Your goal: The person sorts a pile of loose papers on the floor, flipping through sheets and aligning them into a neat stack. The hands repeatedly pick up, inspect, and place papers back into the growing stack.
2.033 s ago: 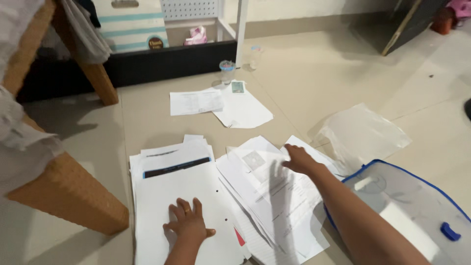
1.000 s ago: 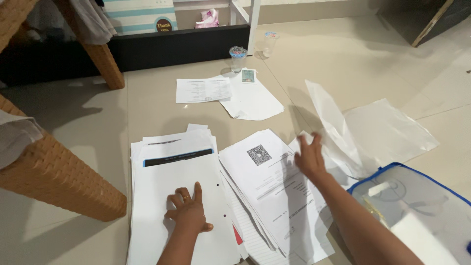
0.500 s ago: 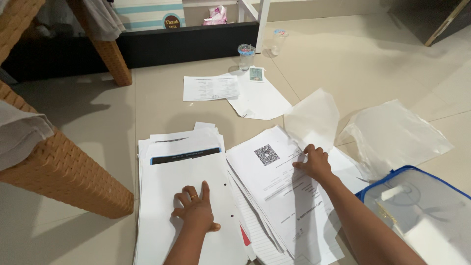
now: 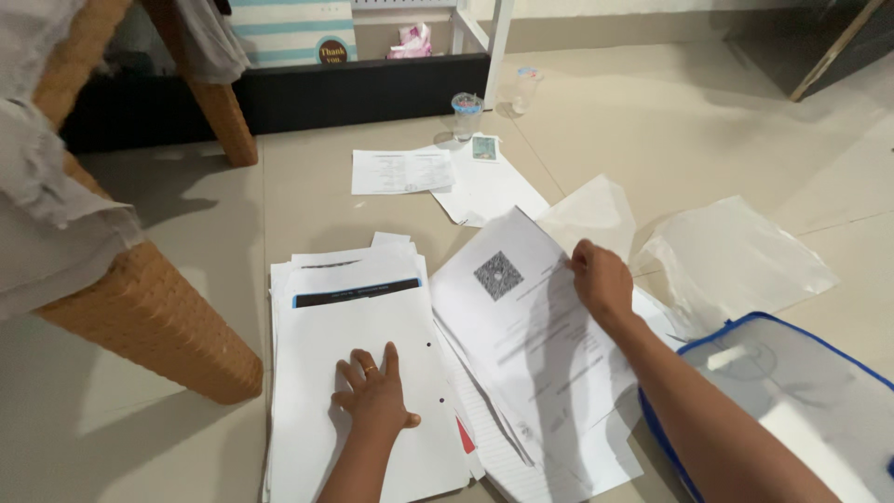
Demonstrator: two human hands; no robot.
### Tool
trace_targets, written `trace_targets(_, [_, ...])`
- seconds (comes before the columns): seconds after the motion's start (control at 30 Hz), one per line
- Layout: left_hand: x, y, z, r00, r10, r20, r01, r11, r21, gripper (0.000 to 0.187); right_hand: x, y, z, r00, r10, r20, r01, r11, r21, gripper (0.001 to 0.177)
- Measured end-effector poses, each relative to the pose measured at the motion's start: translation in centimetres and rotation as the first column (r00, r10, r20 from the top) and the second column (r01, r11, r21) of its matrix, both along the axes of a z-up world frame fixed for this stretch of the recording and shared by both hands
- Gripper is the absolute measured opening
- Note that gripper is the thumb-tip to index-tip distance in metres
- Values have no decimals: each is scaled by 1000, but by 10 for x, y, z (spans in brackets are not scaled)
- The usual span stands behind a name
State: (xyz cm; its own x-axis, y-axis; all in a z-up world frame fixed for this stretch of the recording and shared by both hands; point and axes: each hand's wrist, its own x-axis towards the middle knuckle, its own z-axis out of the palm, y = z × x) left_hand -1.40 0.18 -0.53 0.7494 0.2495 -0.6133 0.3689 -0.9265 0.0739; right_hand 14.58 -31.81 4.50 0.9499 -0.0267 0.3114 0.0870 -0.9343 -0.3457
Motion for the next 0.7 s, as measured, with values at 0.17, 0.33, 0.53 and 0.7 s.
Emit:
trace_targets(0.17, [-29, 7, -15, 982, 13, 187, -1, 998, -63, 109, -22, 14, 69, 999, -8, 41, 3, 991, 133, 14])
trace_targets(0.33, [-28, -5, -24, 958, 47, 284, 28, 967, -254, 75, -51, 28, 131, 892, 205, 403, -248, 967, 57, 6])
trace_targets(0.53, [-18, -29, 31, 711, 555, -432, -93, -534, -840, 84, -109, 70, 112, 596, 694, 405, -675, 706, -215, 30])
trace_targets(0.7, [-44, -10, 58, 424, 586, -690, -278, -641, -716, 78, -156, 63, 40, 552, 833, -43, -801, 515, -305, 45])
